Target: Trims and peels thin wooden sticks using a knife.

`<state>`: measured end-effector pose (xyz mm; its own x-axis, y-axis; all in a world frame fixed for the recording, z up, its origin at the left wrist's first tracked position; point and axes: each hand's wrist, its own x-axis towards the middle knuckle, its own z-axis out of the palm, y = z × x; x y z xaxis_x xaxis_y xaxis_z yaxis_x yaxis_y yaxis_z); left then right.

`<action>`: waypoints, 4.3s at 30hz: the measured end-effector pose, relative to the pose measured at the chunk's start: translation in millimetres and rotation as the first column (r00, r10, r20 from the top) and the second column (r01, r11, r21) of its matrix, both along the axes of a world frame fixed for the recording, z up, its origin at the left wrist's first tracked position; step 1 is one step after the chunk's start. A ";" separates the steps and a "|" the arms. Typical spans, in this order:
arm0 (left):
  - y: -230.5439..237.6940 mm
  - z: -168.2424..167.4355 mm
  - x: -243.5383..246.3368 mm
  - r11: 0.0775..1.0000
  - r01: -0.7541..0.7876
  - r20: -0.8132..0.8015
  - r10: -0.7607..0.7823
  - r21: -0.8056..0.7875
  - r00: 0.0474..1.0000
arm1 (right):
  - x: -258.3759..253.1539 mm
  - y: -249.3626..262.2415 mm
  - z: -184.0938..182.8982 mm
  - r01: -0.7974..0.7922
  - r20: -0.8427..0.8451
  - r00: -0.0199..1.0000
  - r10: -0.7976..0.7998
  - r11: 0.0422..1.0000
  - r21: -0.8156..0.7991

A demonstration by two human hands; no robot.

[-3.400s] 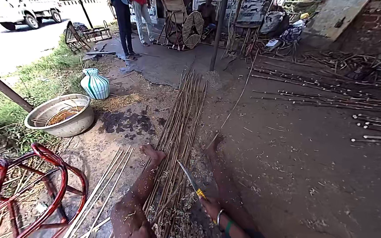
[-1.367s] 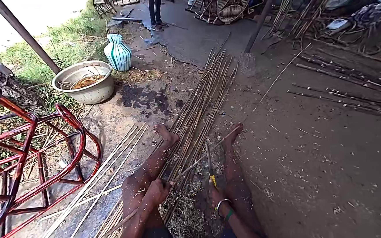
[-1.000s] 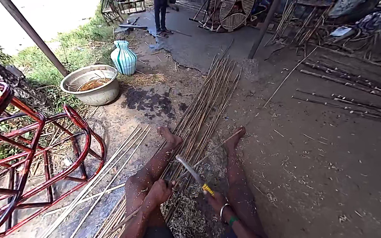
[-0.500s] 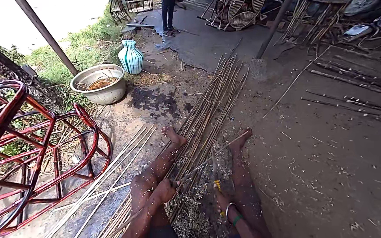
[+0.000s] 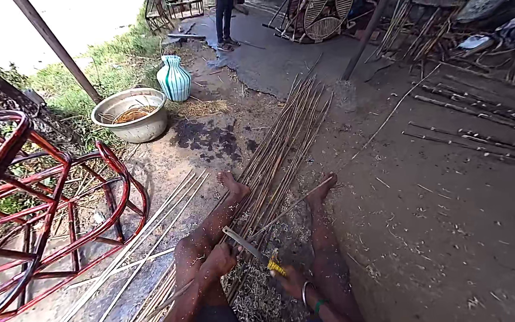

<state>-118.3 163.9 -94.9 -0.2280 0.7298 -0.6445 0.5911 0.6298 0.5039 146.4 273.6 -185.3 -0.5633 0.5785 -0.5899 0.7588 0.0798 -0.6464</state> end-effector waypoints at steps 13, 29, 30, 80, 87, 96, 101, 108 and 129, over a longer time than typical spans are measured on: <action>6.6 3.3 -0.4 0.997 -0.021 0.029 0.023 -0.072 0.999 | 6.6 4.0 -4.2 0.023 -0.006 1.000 -0.023 1.000 0.021; 4.9 -8.1 -6.2 0.996 0.028 0.092 -0.020 -0.087 0.996 | 5.9 -3.3 -14.3 0.235 -0.024 0.972 -0.235 0.972 -0.014; 5.1 -7.7 -6.4 0.996 0.032 0.091 -0.024 -0.086 0.996 | 5.3 -2.9 -5.2 0.080 -0.010 0.997 -0.080 0.997 -0.007; -6.4 22.6 59.0 0.974 -0.223 -0.323 0.226 0.046 0.919 | 7.4 25.2 -11.8 0.670 -0.025 0.724 -0.689 0.712 -0.210; -3.0 17.3 46.1 0.976 -0.205 -0.264 0.218 0.076 0.940 | 13.9 -3.3 -1.6 0.177 -0.028 0.984 -0.175 0.981 0.073; 2.4 16.2 44.9 0.986 -0.164 -0.228 0.164 0.020 0.960 | 10.2 2.2 -9.0 0.326 0.001 0.945 -0.326 0.944 0.050; 4.0 16.0 41.7 0.990 -0.141 -0.204 0.140 0.008 0.969 | 10.1 5.8 -4.1 0.312 -0.033 0.950 -0.310 0.948 0.058; 6.0 14.5 41.2 0.991 -0.134 -0.199 0.133 0.007 0.971 | 12.2 3.9 -5.4 0.331 -0.028 0.944 -0.330 0.941 0.070; 9.0 13.1 38.0 0.984 -0.179 -0.162 0.175 -0.009 0.971 | 9.9 2.3 1.2 0.207 -0.024 0.978 -0.206 0.978 0.032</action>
<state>-80.3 172.9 -81.8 -0.4540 0.6534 -0.6058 0.5410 0.7424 0.3952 156.3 275.9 -184.1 -0.4410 0.7034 -0.5574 0.7480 -0.0551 -0.6614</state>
